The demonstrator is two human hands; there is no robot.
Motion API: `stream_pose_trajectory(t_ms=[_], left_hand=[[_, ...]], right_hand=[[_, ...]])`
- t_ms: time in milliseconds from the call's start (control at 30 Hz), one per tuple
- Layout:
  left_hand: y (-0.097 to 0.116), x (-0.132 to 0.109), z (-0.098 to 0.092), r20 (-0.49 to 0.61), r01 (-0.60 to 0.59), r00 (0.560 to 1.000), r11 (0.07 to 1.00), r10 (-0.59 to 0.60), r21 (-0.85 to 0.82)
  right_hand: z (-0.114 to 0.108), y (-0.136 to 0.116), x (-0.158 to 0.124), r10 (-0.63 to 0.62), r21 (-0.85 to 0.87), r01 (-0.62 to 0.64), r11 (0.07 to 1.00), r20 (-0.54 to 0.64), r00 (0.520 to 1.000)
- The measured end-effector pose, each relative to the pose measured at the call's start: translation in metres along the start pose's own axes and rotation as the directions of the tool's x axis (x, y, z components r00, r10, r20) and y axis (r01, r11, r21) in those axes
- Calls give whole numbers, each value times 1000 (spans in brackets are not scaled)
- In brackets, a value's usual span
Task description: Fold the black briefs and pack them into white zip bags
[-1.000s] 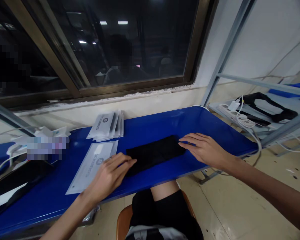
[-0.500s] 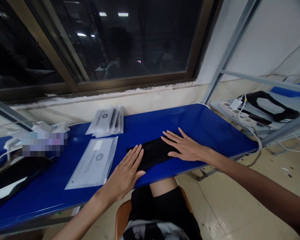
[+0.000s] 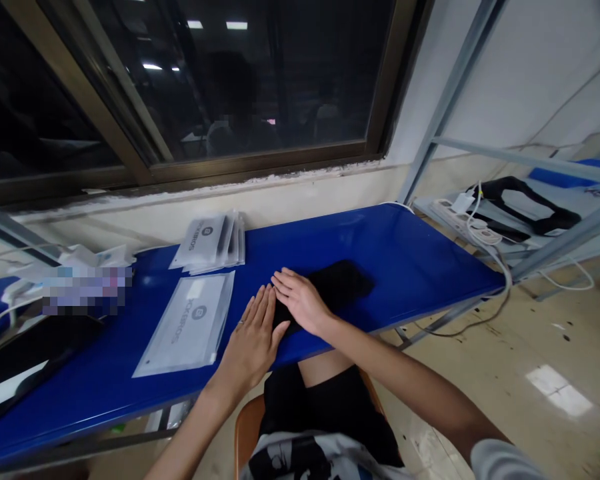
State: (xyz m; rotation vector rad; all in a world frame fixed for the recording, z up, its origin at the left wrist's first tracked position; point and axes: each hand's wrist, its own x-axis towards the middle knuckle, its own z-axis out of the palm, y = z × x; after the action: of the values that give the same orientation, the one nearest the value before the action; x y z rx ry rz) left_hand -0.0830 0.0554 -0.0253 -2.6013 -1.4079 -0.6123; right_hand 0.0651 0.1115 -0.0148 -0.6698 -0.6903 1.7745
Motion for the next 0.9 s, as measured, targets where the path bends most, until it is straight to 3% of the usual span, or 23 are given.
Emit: stream_pose_trajectory(t_ms=[100,200,300,400,567,667,767,900], left_hand=[[3,-5,5,17,11,1000,1000,-11,13],[4,-7,4,6,25,1000,1000,-25,9],[4,-8,1,13,31,999,999,-31,-16],[-1,-3,-9,118,67,991,996,-59,-64],[-25,42,-35,288,253,937,953,-199,-166],[-45,78,-39,406,310,898,900,-171,-306],[-59,101,-37,533,330,843,855,-76,-400],[-66,102,-41,561,307,828,820,22,-484]], right_hand=[[-42,-25,3,-45,20,46,999,-38,998],[-84,-64,-4,-142,-79,133,988,-114,983],[-118,-97,-11,-219,-318,170,933,-126,968],[-137,-124,-14,-211,-555,122,823,-98,973],[-148,-160,-15,-156,-736,-15,677,-164,974],[-141,-168,-14,-31,-884,-87,459,-113,993],[-128,-167,-12,96,-971,-53,232,-32,995],[-119,-166,-15,87,-973,95,209,115,990]])
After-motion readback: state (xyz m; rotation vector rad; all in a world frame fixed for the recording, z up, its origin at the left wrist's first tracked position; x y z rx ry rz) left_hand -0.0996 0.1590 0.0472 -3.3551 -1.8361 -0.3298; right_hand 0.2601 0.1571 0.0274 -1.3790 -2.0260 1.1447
